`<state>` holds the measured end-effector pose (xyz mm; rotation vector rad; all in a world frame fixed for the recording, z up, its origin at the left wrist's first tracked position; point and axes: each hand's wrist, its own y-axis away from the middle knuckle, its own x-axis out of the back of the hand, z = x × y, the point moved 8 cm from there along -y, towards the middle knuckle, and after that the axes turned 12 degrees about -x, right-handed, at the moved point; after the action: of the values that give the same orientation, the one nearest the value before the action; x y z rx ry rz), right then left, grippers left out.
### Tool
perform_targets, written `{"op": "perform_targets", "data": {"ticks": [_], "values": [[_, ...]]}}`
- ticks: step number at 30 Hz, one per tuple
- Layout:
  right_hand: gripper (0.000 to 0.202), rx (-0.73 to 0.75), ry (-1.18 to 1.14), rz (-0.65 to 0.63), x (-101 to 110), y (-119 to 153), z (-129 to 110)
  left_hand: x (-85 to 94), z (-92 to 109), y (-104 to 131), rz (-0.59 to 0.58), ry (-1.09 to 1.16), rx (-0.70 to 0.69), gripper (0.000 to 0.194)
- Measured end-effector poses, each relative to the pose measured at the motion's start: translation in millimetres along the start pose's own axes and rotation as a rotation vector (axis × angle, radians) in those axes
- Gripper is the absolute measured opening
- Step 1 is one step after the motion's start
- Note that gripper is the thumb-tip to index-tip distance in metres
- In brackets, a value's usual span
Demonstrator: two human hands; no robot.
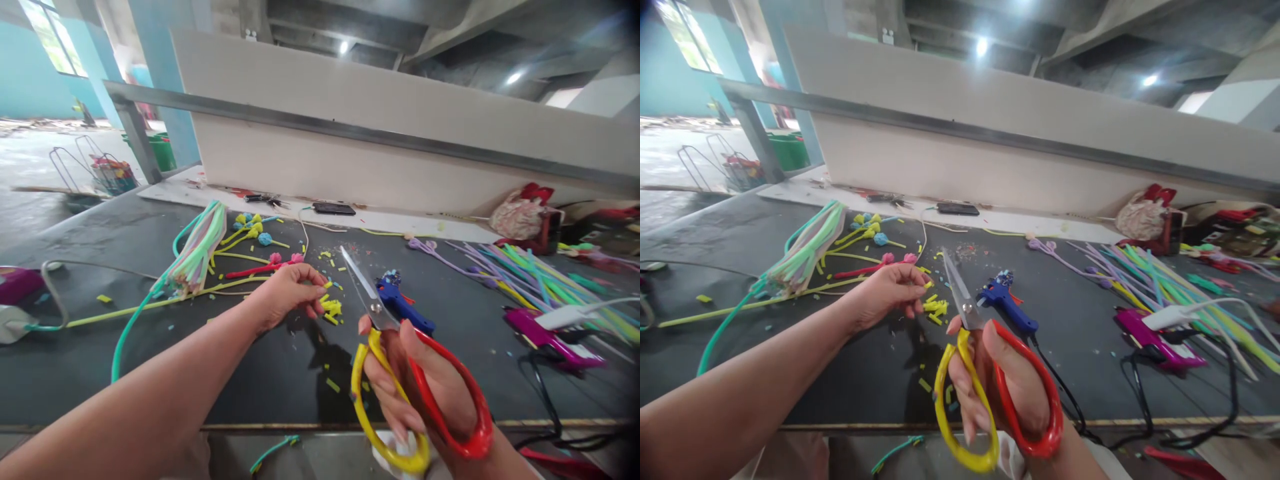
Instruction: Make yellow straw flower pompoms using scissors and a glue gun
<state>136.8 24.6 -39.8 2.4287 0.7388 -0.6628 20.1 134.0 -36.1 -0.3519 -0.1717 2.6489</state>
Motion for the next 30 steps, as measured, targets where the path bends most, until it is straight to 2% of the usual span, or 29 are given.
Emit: {"op": "perform_targets", "data": {"ticks": [3,6,9,12,18,21,26,30], "values": [[0.026,0.113,0.089,0.192,13,-2,-13,-5.1,4,0,-0.061,-0.17,-0.058,0.013],[0.025,0.19,0.144,0.337,16,-7,-24,-19.9,5,3,-0.195,-0.202,-0.059,0.011],[0.032,0.216,0.154,0.417,14,-13,-28,-34.7,9,9,-0.315,-0.179,-0.08,0.007],[0.036,0.201,0.151,0.42,12,-19,-25,-43.4,14,16,-0.372,-0.201,-0.109,0.004],[0.034,0.177,0.141,0.332,4,-21,-22,-50.7,12,21,-0.367,-0.12,-0.027,0.004],[0.033,0.204,0.156,0.318,1,-19,-25,-49.0,11,19,-0.321,-0.05,-0.031,0.009],[0.044,0.319,0.149,0.355,4,-11,-33,-41.2,3,16,-0.262,-0.017,-0.008,0.014],[0.046,0.34,0.172,0.383,8,-9,-32,-39.6,2,16,-0.228,-0.02,-0.008,0.014]]}}
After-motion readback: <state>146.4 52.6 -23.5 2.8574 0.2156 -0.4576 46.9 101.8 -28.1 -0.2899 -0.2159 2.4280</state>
